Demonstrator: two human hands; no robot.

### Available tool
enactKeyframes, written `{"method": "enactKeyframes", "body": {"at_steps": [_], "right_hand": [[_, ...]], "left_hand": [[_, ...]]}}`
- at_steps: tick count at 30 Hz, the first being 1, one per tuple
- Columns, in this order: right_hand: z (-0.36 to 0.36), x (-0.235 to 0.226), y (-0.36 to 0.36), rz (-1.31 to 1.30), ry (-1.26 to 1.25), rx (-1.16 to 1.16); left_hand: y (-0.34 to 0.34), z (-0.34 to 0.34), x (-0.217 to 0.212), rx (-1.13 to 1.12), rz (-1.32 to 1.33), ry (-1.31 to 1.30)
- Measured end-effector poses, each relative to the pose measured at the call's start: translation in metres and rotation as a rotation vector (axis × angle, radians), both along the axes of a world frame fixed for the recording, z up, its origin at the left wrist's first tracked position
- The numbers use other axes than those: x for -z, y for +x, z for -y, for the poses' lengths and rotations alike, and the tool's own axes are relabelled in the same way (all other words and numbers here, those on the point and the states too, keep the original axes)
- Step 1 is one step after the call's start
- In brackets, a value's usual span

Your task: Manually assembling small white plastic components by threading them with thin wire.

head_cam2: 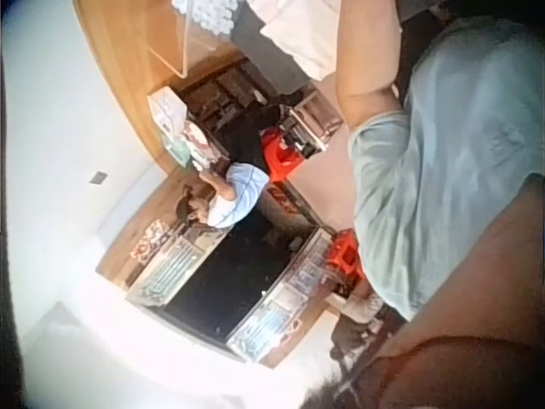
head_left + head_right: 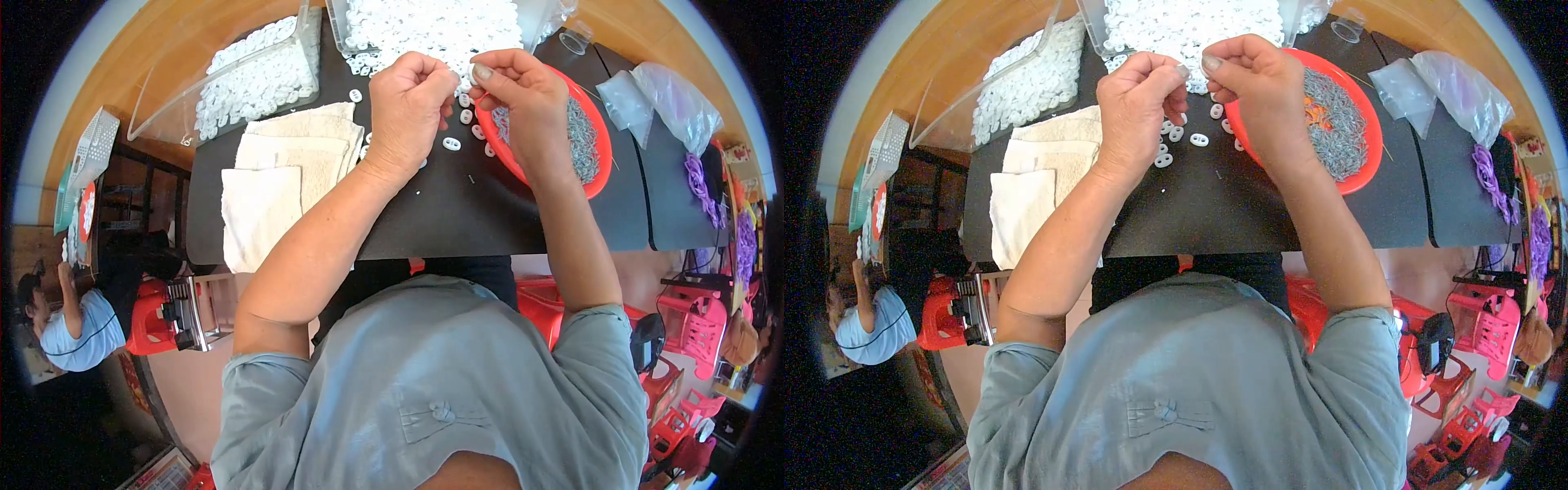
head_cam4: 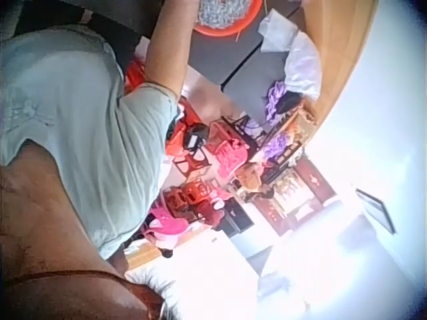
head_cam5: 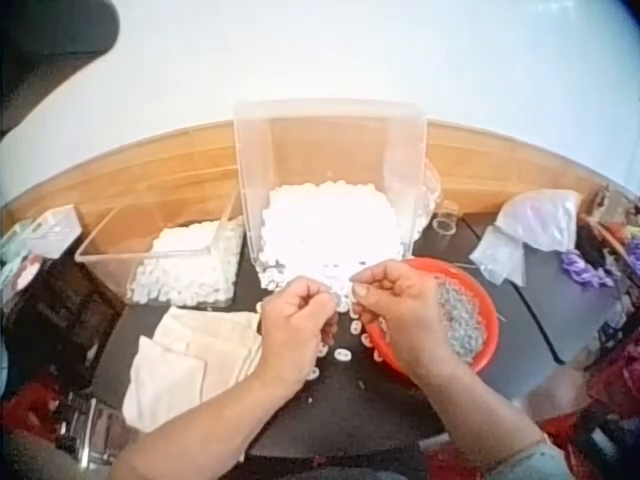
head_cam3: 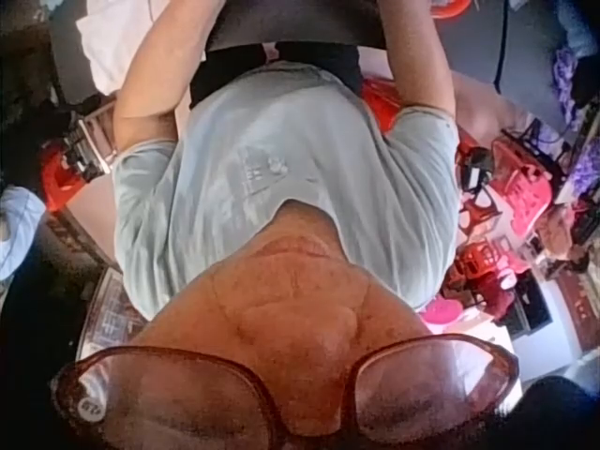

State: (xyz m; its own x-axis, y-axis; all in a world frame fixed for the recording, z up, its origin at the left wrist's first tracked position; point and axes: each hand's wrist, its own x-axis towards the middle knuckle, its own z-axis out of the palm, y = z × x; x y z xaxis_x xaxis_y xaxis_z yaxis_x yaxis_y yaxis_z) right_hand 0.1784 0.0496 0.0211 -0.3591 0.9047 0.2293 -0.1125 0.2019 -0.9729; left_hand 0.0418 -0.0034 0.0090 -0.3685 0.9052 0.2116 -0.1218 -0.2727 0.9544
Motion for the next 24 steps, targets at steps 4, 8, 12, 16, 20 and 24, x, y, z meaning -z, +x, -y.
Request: {"method": "enactKeyframes", "body": {"at_steps": [4,8,12,16,20,24], "right_hand": [[0.003,-0.001,-0.001,-0.015,0.008,0.0],[0.004,0.001,-0.002,0.006,0.068,0.04],[0.008,0.003,-0.006,0.02,0.178,0.104],[0.006,0.005,-0.004,0.019,0.213,0.13],[0.012,0.002,-0.004,0.181,0.287,0.167],[0.005,0.005,-0.002,0.127,0.204,0.123]], "left_hand": [[0.0,0.001,0.0,0.0,0.008,0.013],[0.0,0.002,-0.002,-0.008,-0.002,0.0],[-0.001,0.003,-0.001,-0.005,-0.066,-0.037],[-0.001,0.004,-0.002,-0.01,-0.114,-0.039],[0.001,0.002,0.0,-0.05,-0.119,0.01],[0.001,0.003,-0.001,-0.054,-0.145,0.02]]}}
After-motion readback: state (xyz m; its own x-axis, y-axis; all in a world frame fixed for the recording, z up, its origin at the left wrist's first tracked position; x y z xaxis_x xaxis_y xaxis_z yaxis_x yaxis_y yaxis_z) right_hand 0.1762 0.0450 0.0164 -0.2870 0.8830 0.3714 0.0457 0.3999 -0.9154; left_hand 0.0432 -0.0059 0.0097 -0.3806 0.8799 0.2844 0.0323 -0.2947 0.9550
